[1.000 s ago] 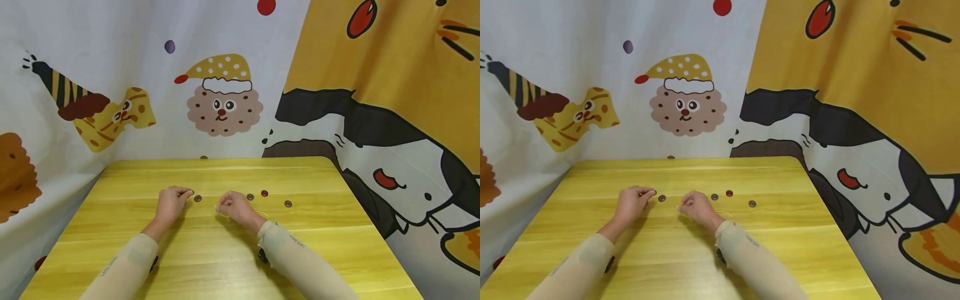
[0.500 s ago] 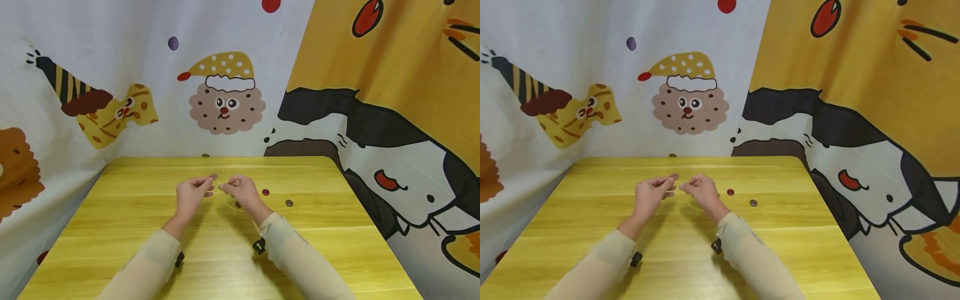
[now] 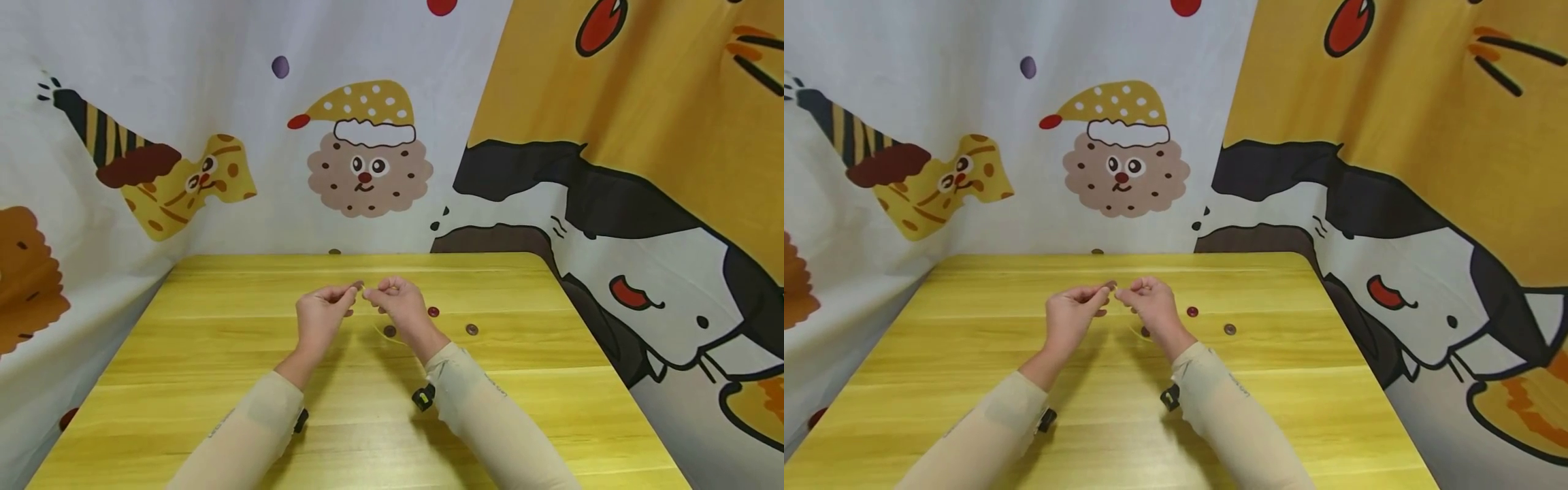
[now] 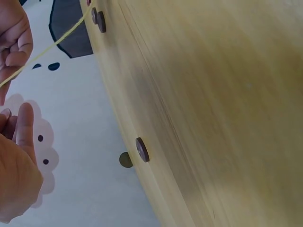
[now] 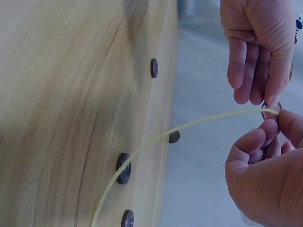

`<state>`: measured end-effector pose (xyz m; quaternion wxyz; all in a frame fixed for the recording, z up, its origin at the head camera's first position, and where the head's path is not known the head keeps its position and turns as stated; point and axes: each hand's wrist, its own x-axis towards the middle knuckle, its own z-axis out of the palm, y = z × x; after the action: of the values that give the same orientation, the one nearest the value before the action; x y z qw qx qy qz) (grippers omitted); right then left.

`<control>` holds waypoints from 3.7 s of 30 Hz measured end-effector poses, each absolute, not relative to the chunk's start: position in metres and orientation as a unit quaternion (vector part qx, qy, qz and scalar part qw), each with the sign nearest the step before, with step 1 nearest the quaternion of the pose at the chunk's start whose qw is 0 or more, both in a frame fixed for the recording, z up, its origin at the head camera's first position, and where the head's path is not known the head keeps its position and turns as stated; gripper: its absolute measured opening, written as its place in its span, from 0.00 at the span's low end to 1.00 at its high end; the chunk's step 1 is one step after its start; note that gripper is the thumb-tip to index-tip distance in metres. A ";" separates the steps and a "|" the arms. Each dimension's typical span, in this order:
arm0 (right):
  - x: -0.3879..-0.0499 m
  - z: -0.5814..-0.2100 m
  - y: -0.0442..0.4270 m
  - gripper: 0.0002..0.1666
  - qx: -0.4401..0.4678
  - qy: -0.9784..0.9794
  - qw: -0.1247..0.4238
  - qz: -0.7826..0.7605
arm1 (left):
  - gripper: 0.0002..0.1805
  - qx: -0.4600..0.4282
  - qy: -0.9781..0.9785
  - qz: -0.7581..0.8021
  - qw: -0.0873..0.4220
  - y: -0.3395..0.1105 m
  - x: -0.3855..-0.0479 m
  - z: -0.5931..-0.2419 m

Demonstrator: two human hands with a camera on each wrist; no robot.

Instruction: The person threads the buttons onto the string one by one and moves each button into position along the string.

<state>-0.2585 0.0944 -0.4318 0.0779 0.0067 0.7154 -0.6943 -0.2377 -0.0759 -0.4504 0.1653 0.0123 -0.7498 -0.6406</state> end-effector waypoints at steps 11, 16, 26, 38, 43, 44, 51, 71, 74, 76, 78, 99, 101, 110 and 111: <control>-0.255 -0.433 0.092 0.15 0.009 0.707 0.072 -0.703 | 0.07 -0.006 -0.770 -0.607 0.197 -0.074 -0.237 -0.453; -0.256 -0.434 0.092 0.14 0.009 0.706 0.072 -0.704 | 0.06 -0.014 -0.780 -0.590 0.209 -0.073 -0.237 -0.454; -0.257 -0.435 0.092 0.14 0.007 0.701 0.079 -0.709 | 0.05 -0.052 -0.805 -0.540 0.240 -0.073 -0.237 -0.455; -0.258 -0.439 0.096 0.13 -0.032 0.728 0.064 -0.682 | 0.03 -0.187 -0.831 -0.394 0.346 -0.078 -0.238 -0.461; -0.258 -0.441 0.099 0.12 -0.072 0.768 0.031 -0.636 | 0.05 -0.207 -0.834 -0.369 0.354 -0.080 -0.237 -0.462; -0.258 -0.442 0.099 0.12 -0.082 0.778 0.024 -0.623 | 0.05 -0.205 -0.836 -0.370 0.349 -0.080 -0.236 -0.462; -0.257 -0.445 0.100 0.07 -0.142 0.827 -0.027 -0.544 | 0.11 -0.128 -0.849 -0.465 0.215 -0.080 -0.238 -0.455; -0.250 -0.451 0.101 0.13 -0.102 0.794 0.049 -0.597 | 0.14 -0.027 -0.845 -0.534 0.030 -0.081 -0.240 -0.440; -0.250 -0.449 0.102 0.16 -0.068 0.772 0.087 -0.626 | 0.14 -0.025 -0.845 -0.532 0.039 -0.079 -0.238 -0.441; -0.251 -0.448 0.102 0.17 -0.058 0.771 0.098 -0.626 | 0.14 -0.028 -0.843 -0.536 0.039 -0.078 -0.238 -0.441; -0.251 -0.448 0.101 0.15 -0.053 0.776 0.098 -0.620 | 0.14 -0.031 -0.840 -0.541 0.036 -0.078 -0.237 -0.441; -0.255 -0.452 0.112 0.19 -0.002 0.790 0.107 -0.604 | 0.16 -0.003 -0.853 -0.516 0.083 -0.091 -0.229 -0.437; -0.255 -0.453 0.113 0.19 -0.001 0.787 0.111 -0.607 | 0.16 -0.002 -0.854 -0.513 0.088 -0.091 -0.229 -0.437; -0.255 -0.457 0.119 0.20 -0.005 0.785 0.126 -0.606 | 0.16 0.004 -0.851 -0.518 0.091 -0.096 -0.227 -0.437; -0.255 -0.458 0.120 0.21 -0.004 0.786 0.129 -0.605 | 0.17 0.004 -0.851 -0.518 0.092 -0.097 -0.227 -0.437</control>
<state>-0.2550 0.1205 -0.4578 0.1288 -0.0044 0.7861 -0.6045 -0.2275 -0.0968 -0.4375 0.0915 0.0035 -0.8506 -0.5178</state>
